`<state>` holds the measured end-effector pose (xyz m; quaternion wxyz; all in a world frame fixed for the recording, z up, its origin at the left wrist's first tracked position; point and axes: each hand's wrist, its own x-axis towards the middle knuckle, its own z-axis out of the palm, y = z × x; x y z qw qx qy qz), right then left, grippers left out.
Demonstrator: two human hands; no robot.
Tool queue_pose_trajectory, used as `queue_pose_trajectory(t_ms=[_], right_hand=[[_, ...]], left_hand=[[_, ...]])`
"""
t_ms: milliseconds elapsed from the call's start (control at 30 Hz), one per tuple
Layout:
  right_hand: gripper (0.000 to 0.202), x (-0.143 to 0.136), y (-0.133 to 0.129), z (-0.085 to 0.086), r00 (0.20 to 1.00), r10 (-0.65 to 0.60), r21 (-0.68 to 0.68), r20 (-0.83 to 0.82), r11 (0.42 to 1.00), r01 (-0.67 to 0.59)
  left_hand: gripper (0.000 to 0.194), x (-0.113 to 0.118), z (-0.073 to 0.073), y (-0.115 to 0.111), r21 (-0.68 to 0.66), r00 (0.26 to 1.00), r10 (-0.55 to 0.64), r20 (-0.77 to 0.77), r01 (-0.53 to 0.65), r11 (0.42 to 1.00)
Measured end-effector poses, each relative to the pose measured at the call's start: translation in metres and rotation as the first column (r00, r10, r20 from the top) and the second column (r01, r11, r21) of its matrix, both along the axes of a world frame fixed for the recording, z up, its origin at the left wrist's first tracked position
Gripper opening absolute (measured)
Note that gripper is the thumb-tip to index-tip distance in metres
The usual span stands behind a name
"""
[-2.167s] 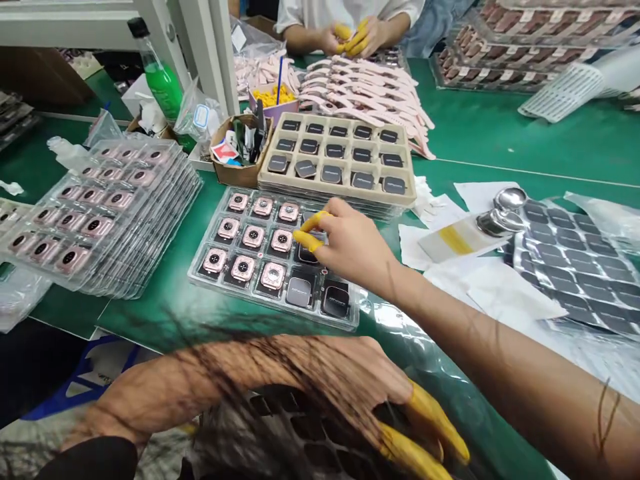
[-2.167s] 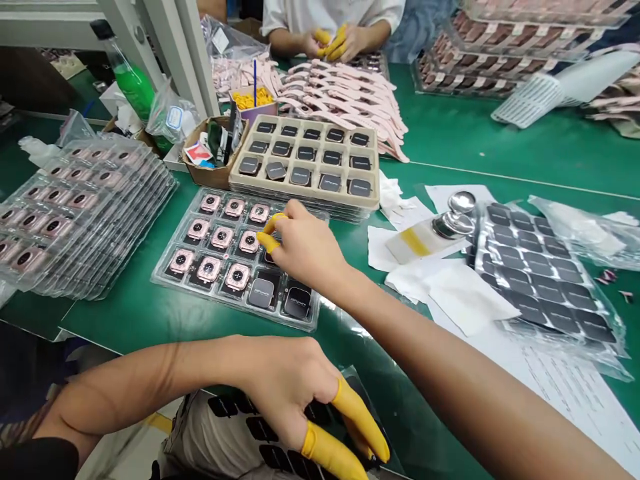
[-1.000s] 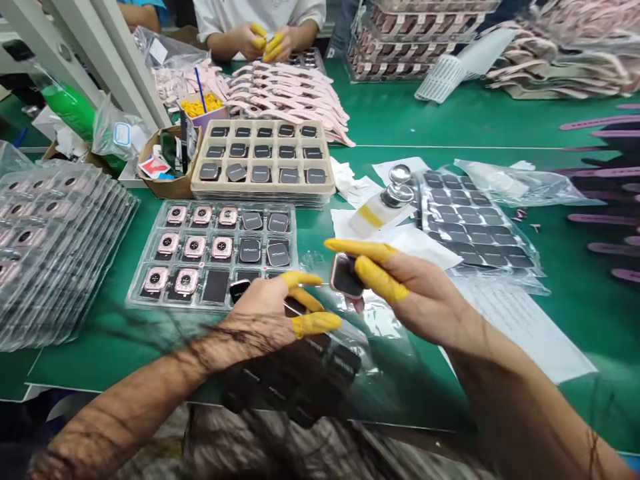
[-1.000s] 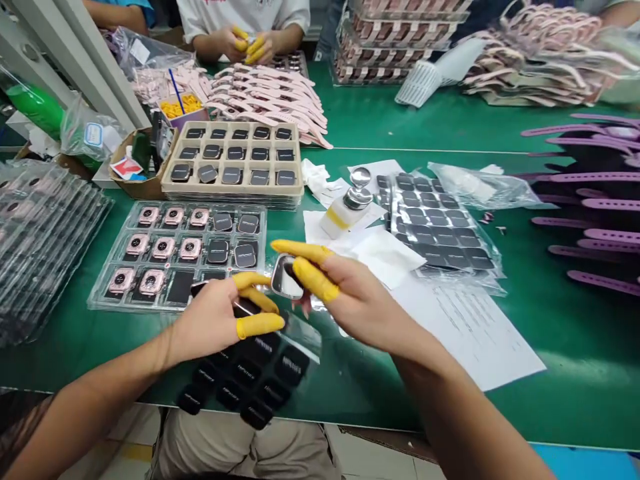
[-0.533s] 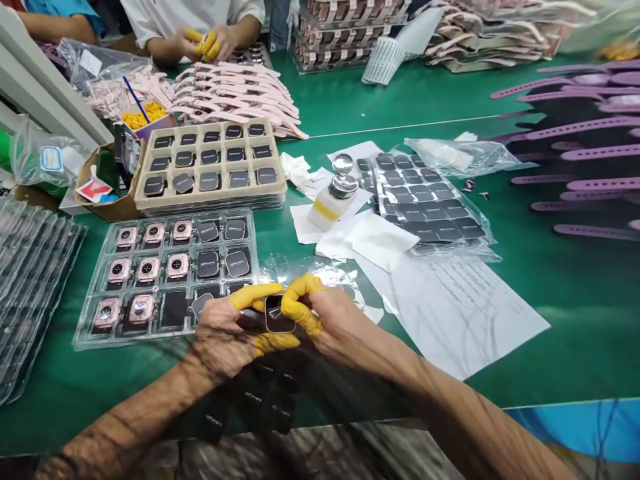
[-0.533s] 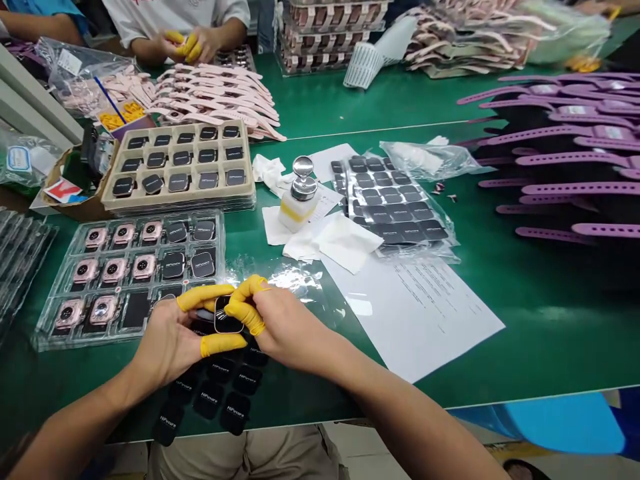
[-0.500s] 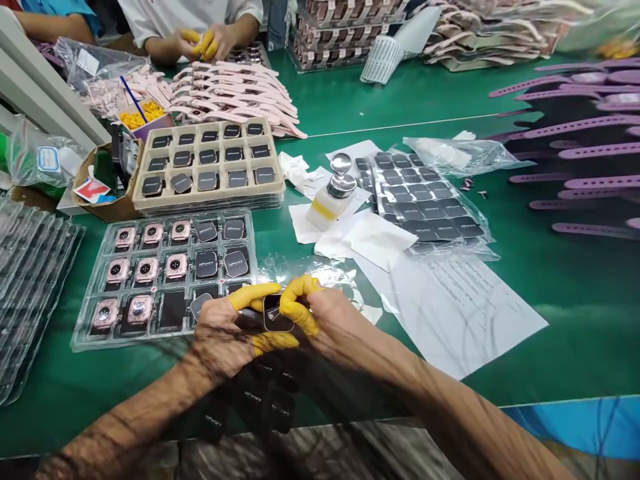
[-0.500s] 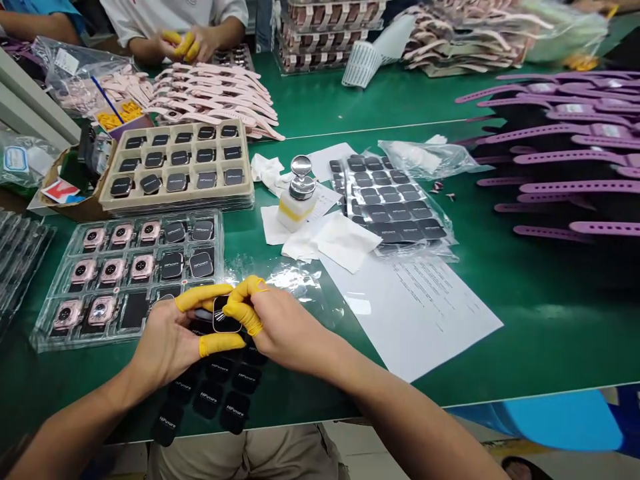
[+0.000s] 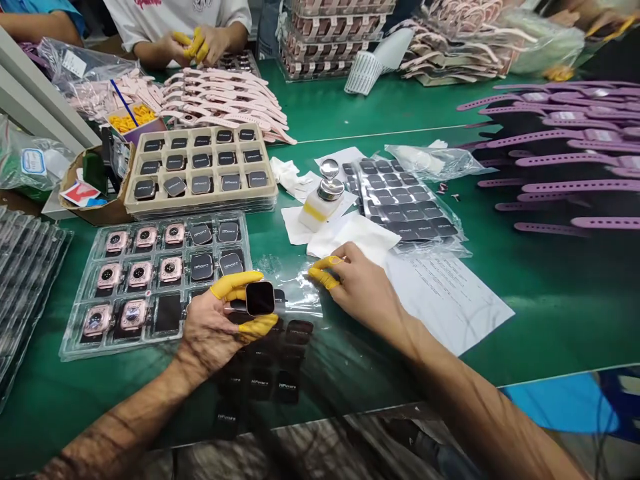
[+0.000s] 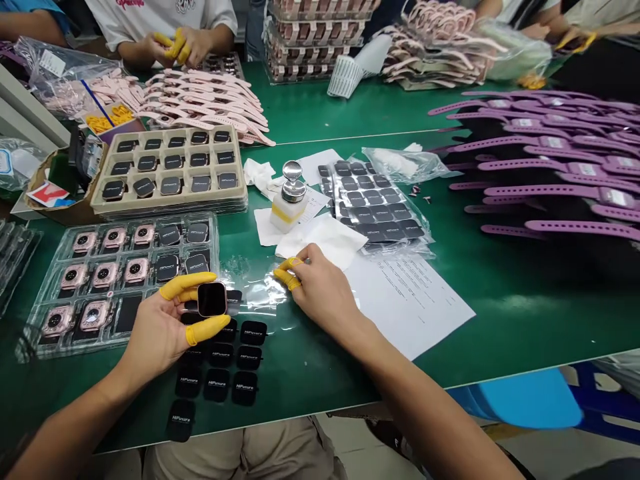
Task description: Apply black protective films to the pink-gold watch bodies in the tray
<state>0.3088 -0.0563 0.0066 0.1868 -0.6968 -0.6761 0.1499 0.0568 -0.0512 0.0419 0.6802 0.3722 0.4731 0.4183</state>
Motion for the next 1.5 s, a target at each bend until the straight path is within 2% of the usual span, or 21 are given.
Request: queue_pose_trajectory(t_ms=[67,133,233,300,333,433,500,533,633,767,867,933,1000,1100,1133,1200,1267,1300,1400,1467,1500], right_hand=[[0.033,0.003,0.009,-0.003,0.99,-0.09,0.096,0.105,0.992,0.08],[0.035,0.006,0.018,-0.005,0.976,-0.16,0.147,0.151,0.979,0.138],[0.025,0.007,0.024,-0.002,0.982,-0.146,0.246,0.118,0.963,0.113],[0.017,0.0,0.018,0.006,1.0,-0.024,0.399,-0.009,0.917,0.025],[0.012,-0.006,0.013,0.012,0.992,0.097,0.471,-0.083,0.881,-0.047],[0.009,-0.035,0.001,0.029,0.83,0.53,0.553,-0.174,0.75,-0.363],[0.01,-0.053,0.0,0.035,0.772,0.626,0.546,-0.109,0.687,-0.48],[0.009,-0.059,0.001,0.037,0.783,0.618,0.547,-0.073,0.681,-0.487],[0.005,-0.067,0.005,0.036,0.827,0.561,0.56,-0.049,0.7,-0.442],[0.001,-0.061,0.01,0.029,0.78,0.61,0.553,-0.136,0.7,-0.452],[0.007,-0.049,0.014,0.028,0.899,0.437,0.572,-0.03,0.745,-0.343],[0.01,-0.045,0.014,0.032,0.943,0.332,0.605,0.018,0.748,-0.274],[0.009,-0.048,0.011,0.035,0.929,0.369,0.634,-0.034,0.726,-0.265],[0.007,-0.058,0.007,0.032,0.866,0.492,0.599,-0.096,0.723,-0.345],[0.01,-0.058,0.008,0.029,0.887,0.458,0.57,-0.065,0.746,-0.343],[0.019,-0.05,0.012,0.023,0.96,0.268,0.508,0.086,0.817,-0.274],[0.027,-0.036,0.016,0.02,0.976,0.059,0.483,0.21,0.861,-0.156],[0.029,-0.03,0.017,0.02,0.979,0.02,0.482,0.203,0.869,-0.117],[0.026,-0.027,0.011,0.027,0.983,0.147,0.415,-0.112,0.906,-0.088],[0.025,-0.037,0.005,0.031,0.9,0.223,0.248,-0.373,0.959,-0.135],[0.026,-0.043,0.002,0.033,0.853,0.206,0.149,-0.479,0.977,-0.152]], left_hand=[[0.043,0.001,0.0,0.001,-0.129,0.993,0.006,0.117,0.01,0.992],[0.043,0.0,-0.001,0.001,-0.185,0.988,-0.003,0.156,0.032,0.982],[0.051,-0.003,-0.002,0.0,-0.049,0.997,-0.079,-0.018,0.078,0.996],[0.057,-0.004,-0.001,-0.002,0.079,0.975,-0.112,-0.194,0.129,0.988],[0.058,-0.005,-0.001,-0.003,0.125,0.96,-0.112,-0.255,0.148,0.981],[0.056,-0.005,-0.002,-0.005,0.179,0.941,-0.112,-0.318,0.175,0.968],[0.054,-0.004,-0.003,-0.005,0.199,0.943,-0.086,-0.322,0.156,0.968],[0.054,-0.004,-0.004,-0.005,0.204,0.946,-0.065,-0.317,0.135,0.97],[0.053,-0.003,-0.007,-0.005,0.184,0.958,-0.031,-0.286,0.086,0.979],[0.052,-0.003,-0.006,-0.007,0.183,0.941,-0.044,-0.336,0.111,0.977],[0.051,-0.001,-0.002,-0.007,0.176,0.943,-0.013,-0.333,0.076,0.981],[0.054,0.0,0.0,-0.007,0.156,0.95,-0.008,-0.312,0.06,0.986],[0.053,0.0,0.0,-0.007,0.169,0.946,-0.01,-0.325,0.068,0.983],[0.049,0.0,-0.002,-0.007,0.228,0.927,0.01,-0.376,0.082,0.97],[0.049,0.0,-0.003,-0.008,0.239,0.924,0.016,-0.381,0.082,0.968],[0.05,0.0,-0.003,-0.009,0.247,0.928,0.026,-0.37,0.072,0.966],[0.052,0.0,-0.003,-0.01,0.255,0.932,0.03,-0.362,0.068,0.965],[0.051,0.0,-0.004,-0.011,0.267,0.929,0.035,-0.368,0.07,0.961],[0.047,-0.001,-0.007,-0.016,0.344,0.917,0.054,-0.395,0.093,0.934],[0.047,-0.002,-0.011,-0.018,0.417,0.917,0.079,-0.392,0.1,0.903],[0.048,-0.003,-0.012,-0.019,0.452,0.912,0.096,-0.4,0.105,0.886]])
